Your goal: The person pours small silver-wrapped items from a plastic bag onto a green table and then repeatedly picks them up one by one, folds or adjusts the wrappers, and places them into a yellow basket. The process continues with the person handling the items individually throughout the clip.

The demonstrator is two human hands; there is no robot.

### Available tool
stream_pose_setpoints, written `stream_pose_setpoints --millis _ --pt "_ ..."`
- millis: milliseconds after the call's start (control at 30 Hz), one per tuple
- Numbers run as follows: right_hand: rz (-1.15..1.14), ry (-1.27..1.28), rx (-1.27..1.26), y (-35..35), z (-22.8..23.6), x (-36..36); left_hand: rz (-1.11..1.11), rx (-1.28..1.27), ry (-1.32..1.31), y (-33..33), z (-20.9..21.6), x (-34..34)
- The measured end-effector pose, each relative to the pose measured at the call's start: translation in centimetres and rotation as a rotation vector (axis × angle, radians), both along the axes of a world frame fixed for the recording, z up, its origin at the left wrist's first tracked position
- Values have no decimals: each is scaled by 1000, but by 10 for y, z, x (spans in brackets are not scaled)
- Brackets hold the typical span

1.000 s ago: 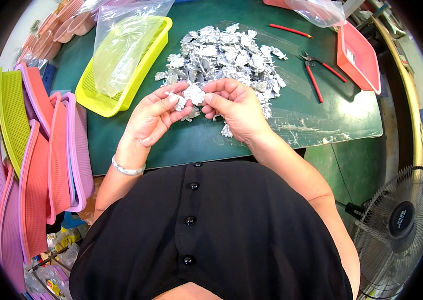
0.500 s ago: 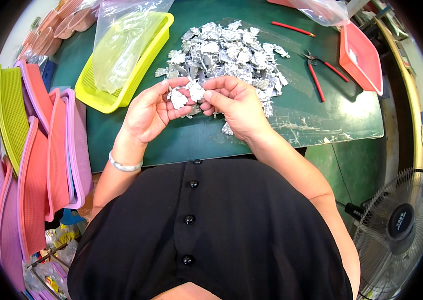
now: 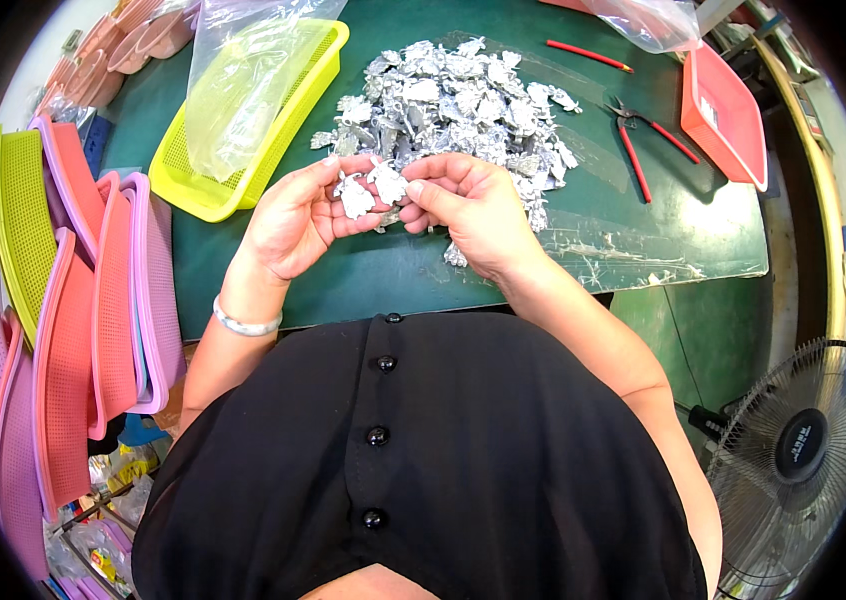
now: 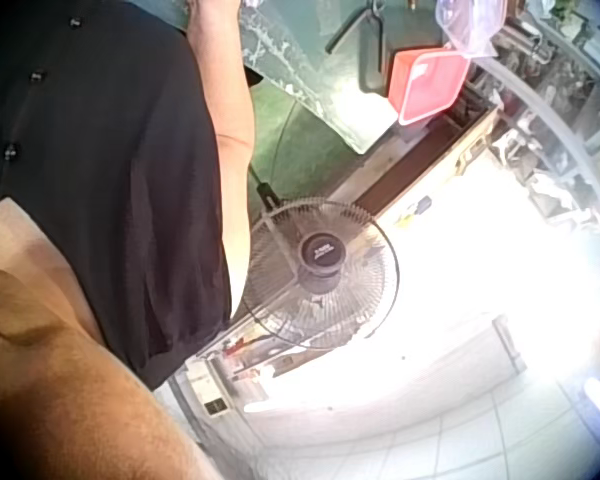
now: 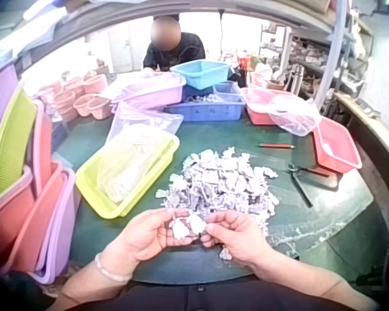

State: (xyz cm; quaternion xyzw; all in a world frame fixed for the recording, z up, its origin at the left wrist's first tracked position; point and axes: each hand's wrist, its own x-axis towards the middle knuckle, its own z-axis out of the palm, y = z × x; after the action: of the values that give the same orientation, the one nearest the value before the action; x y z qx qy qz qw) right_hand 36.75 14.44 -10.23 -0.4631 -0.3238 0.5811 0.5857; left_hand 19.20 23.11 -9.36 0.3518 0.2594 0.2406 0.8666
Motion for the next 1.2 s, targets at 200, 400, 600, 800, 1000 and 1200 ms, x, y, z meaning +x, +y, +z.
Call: stream_pose_setpoints --millis 200,400,600,800,1000,1200 --pt "33 -18 -10 0 1 1 3 17 13 0 -1 0" --pt "45 -18 -18 -1 2 1 4 21 15 1 -2 -1" --pt "42 -16 -25 -2 3 0 1 15 19 1 -3 -1" --pt "43 -11 -19 -3 2 0 -7 22 21 0 -2 -2" --pt "48 -14 -17 -4 2 -1 -17 42 26 0 -2 -2" --pt "42 -14 -16 -4 0 0 -14 52 43 -1 -1 -2"
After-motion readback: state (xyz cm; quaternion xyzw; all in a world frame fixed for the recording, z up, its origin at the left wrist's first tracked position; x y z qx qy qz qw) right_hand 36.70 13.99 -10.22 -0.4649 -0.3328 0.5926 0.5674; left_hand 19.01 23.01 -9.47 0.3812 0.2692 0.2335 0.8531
